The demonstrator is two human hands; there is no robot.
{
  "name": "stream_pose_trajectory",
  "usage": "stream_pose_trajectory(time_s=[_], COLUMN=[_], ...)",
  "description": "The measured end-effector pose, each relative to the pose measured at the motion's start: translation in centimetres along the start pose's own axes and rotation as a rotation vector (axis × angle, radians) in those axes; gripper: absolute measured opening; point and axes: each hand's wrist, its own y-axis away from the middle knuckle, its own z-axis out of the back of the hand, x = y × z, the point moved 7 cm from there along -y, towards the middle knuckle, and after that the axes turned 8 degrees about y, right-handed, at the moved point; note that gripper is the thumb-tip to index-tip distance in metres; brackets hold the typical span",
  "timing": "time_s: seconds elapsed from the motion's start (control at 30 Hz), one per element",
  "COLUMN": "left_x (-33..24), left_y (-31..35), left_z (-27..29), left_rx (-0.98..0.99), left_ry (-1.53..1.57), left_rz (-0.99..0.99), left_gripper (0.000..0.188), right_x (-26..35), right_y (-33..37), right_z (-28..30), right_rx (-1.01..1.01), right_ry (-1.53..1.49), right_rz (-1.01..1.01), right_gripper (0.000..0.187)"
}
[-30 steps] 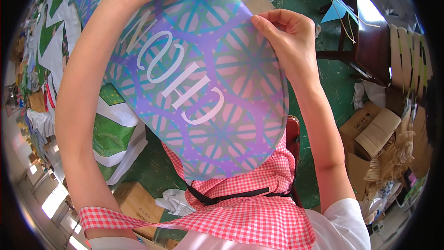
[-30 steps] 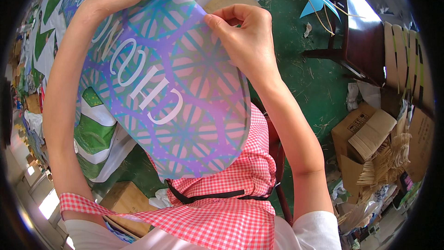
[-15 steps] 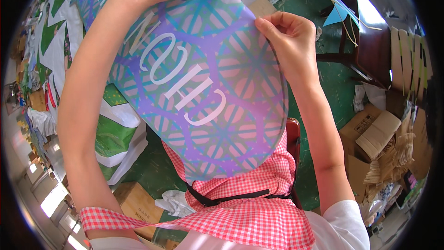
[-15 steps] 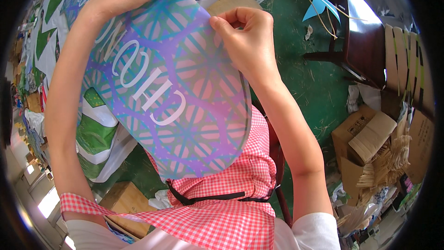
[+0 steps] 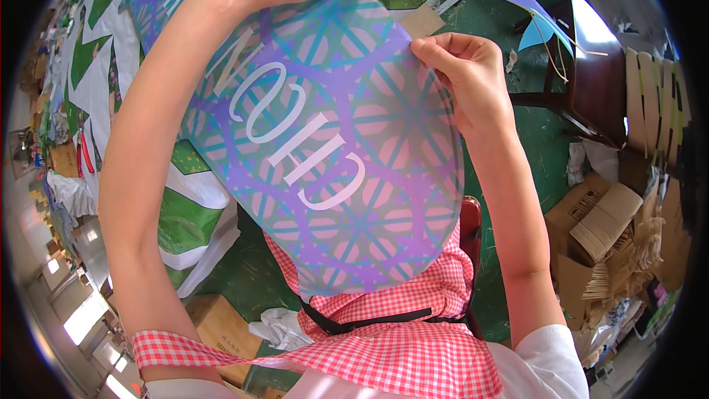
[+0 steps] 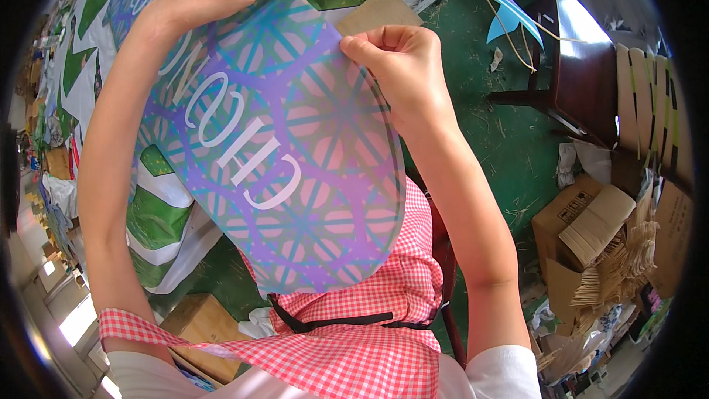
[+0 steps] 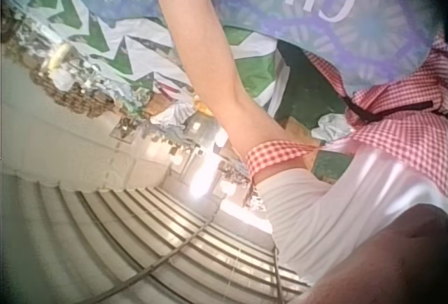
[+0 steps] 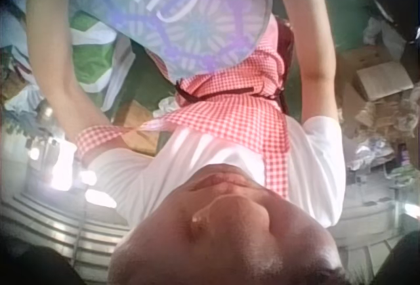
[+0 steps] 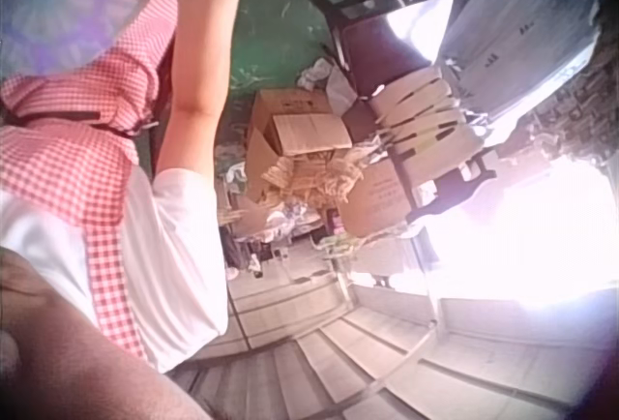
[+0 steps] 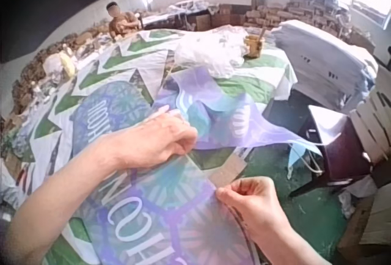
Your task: Assembling a decorative paper kite by gluing the paper surface to a bamboo frame.
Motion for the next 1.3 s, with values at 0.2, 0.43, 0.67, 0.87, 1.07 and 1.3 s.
stream_pose_trajectory(time_s=[0.2, 0.43, 0.67, 0.87, 1.07, 1.3], left_x=[0.3, -0.3, 1.0, -3.1, -2.9, -3.6], left_y=[-0.3, -0.1, 2.6, 4.8, 5.0, 5.0], left_z=[0.0, 0.7, 2.5, 2.0, 0.9, 1.6], left_rx=[-0.005, -0.088, -0.586, -0.630, -0.612, -0.695], left_ry=[0.018, 0.057, 0.854, 0.700, 0.705, 0.843], left_rz=[-0.018, 0.032, 0.062, 0.239, 0.279, 0.268], left_gripper=[0.007, 0.034, 0.033, 0.037, 0.040, 0.039], right_x=[-1.0, -1.6, -1.7, -1.6, -2.3, -4.1], right_y=[-0.5, -0.3, -0.5, -0.5, -0.6, -0.9], right_z=[-0.1, -0.5, -0.6, -0.4, -0.4, -0.4], right_rx=[0.048, 0.097, 0.126, 0.120, 0.149, 0.195], right_ry=[-0.100, -0.163, -0.232, -0.248, -0.269, -0.399], right_rz=[-0.084, -0.169, -0.170, -0.206, -0.214, -0.307], right_gripper=[0.012, 0.013, 0.014, 0.015, 0.017, 0.023])
